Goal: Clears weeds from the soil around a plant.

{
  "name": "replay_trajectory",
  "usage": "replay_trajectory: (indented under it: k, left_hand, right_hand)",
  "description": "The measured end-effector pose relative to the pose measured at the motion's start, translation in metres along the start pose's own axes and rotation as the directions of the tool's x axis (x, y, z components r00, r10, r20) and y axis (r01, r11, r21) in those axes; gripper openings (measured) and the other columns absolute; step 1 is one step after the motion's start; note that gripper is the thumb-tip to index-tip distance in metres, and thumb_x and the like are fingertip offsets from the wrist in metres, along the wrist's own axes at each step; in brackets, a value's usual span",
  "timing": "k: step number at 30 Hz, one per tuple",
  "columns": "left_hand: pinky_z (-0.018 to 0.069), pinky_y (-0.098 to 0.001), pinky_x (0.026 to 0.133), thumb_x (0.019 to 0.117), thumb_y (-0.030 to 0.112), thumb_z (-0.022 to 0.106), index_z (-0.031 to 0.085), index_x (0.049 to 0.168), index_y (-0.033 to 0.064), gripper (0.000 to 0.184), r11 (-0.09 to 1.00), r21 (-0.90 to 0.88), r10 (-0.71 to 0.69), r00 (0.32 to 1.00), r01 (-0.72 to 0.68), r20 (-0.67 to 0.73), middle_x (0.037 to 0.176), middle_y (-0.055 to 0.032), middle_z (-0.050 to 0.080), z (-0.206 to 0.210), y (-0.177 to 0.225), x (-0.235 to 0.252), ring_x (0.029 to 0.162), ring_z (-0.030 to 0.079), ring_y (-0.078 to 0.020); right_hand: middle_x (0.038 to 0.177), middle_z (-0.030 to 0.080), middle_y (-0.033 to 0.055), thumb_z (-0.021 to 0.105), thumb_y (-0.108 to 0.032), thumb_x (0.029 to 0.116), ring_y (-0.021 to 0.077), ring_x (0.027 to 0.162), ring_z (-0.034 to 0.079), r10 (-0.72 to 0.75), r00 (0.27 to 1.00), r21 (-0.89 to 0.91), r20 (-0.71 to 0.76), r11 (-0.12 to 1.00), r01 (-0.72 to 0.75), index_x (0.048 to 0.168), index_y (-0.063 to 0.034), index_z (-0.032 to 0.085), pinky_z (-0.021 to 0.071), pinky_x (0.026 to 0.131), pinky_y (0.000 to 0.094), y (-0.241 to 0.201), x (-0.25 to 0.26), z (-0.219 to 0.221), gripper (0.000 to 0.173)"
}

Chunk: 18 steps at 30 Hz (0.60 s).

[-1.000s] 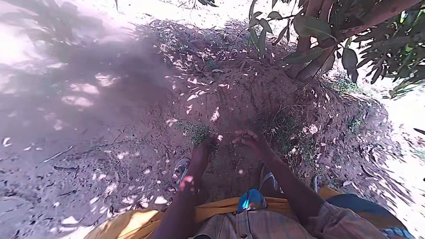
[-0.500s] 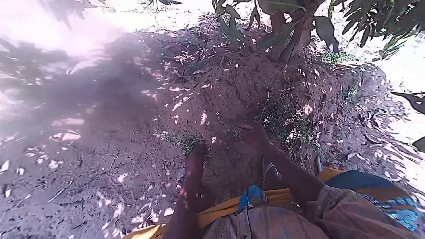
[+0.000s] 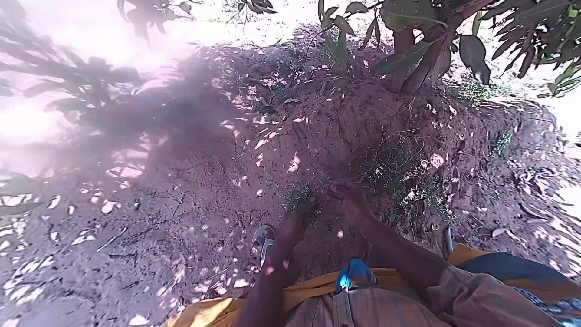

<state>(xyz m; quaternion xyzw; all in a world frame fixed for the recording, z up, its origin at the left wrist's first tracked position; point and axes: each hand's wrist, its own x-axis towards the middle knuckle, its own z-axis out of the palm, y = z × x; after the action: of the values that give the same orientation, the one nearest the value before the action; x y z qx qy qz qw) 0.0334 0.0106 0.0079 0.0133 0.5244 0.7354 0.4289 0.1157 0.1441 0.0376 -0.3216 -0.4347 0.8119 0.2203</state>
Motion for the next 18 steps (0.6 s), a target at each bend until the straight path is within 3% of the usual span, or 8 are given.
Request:
replay_trajectory:
  k: [5, 9, 12, 14, 16, 18]
  left_hand:
    - [0.0598, -0.0299, 0.079, 0.1056, 0.002, 0.045, 0.059, 0.114, -0.0046, 0.018, 0.999, 0.016, -0.031, 0.995, 0.033, -0.095, 0.099, -0.0097, 0.073, 0.004, 0.000, -0.005, 0.089, 0.072, -0.0153]
    - [0.0600, -0.0305, 0.081, 0.1014, -0.003, 0.051, 0.055, 0.115, -0.0017, 0.015, 0.998, 0.037, 0.047, 0.993, -0.044, -0.106, 0.096, -0.0056, 0.070, 0.004, 0.002, -0.007, 0.087, 0.070, -0.0129]
    - [0.0588, -0.0263, 0.082, 0.0960, -0.003, 0.061, 0.057, 0.114, 0.0020, 0.019, 0.985, 0.159, 0.077, 0.996, -0.067, -0.054, 0.093, 0.0009, 0.072, -0.001, -0.001, -0.007, 0.086, 0.070, -0.0072]
    - [0.0566, -0.0242, 0.080, 0.0975, 0.003, 0.063, 0.060, 0.113, 0.0013, 0.016, 0.956, 0.286, 0.089, 0.994, -0.069, -0.060, 0.092, 0.0022, 0.070, -0.004, -0.002, -0.004, 0.084, 0.067, -0.0046]
    - [0.0562, -0.0239, 0.079, 0.1027, 0.007, 0.055, 0.065, 0.112, -0.0005, 0.015, 0.937, 0.327, 0.173, 0.976, -0.122, -0.132, 0.093, -0.0006, 0.071, -0.008, 0.001, 0.000, 0.084, 0.068, -0.0057]
    - [0.0548, -0.0278, 0.083, 0.1073, 0.012, 0.048, 0.062, 0.117, -0.0031, 0.023, 0.941, 0.298, 0.241, 0.933, -0.157, -0.269, 0.101, -0.0057, 0.070, -0.018, 0.003, 0.006, 0.091, 0.067, -0.0094]
  right_hand:
    - [0.092, 0.067, 0.0104, 0.055, 0.007, 0.0978, 0.0085, 0.076, 0.066, -0.041, 0.996, -0.359, 0.080, 0.931, 0.067, 0.109, 0.0118, 0.059, 0.0565, 0.071, 0.0225, 0.007, -0.008, 0.000, 0.013]
    - [0.096, 0.064, 0.0126, 0.056, 0.005, 0.0961, 0.0069, 0.079, 0.059, -0.051, 0.983, -0.553, 0.176, 0.821, 0.141, 0.110, 0.0138, 0.061, 0.0510, 0.073, 0.0215, 0.012, -0.009, -0.001, 0.017]
    - [0.094, 0.066, 0.0118, 0.063, -0.003, 0.0967, 0.0056, 0.079, 0.059, 0.024, 0.969, -0.605, 0.247, 0.785, 0.135, 0.113, 0.0133, 0.063, 0.0507, 0.075, 0.0217, 0.025, -0.007, -0.004, 0.023]
    - [0.098, 0.067, 0.0128, 0.061, -0.005, 0.0986, 0.0064, 0.083, 0.058, 0.103, 0.948, -0.691, 0.301, 0.709, 0.142, 0.114, 0.0118, 0.065, 0.0486, 0.078, 0.0228, 0.026, -0.004, -0.006, 0.023]
    - [0.108, 0.069, 0.0172, 0.060, -0.004, 0.0993, 0.0137, 0.094, 0.061, 0.117, 0.957, -0.777, 0.265, 0.614, 0.140, 0.116, 0.0083, 0.068, 0.0489, 0.087, 0.0296, 0.013, 0.006, -0.009, 0.022]
    - [0.112, 0.069, 0.0176, 0.057, -0.012, 0.1034, 0.0215, 0.096, 0.065, 0.052, 0.976, -0.804, 0.214, 0.577, 0.145, 0.120, 0.0021, 0.067, 0.0520, 0.086, 0.0393, -0.002, 0.026, -0.022, 0.023]
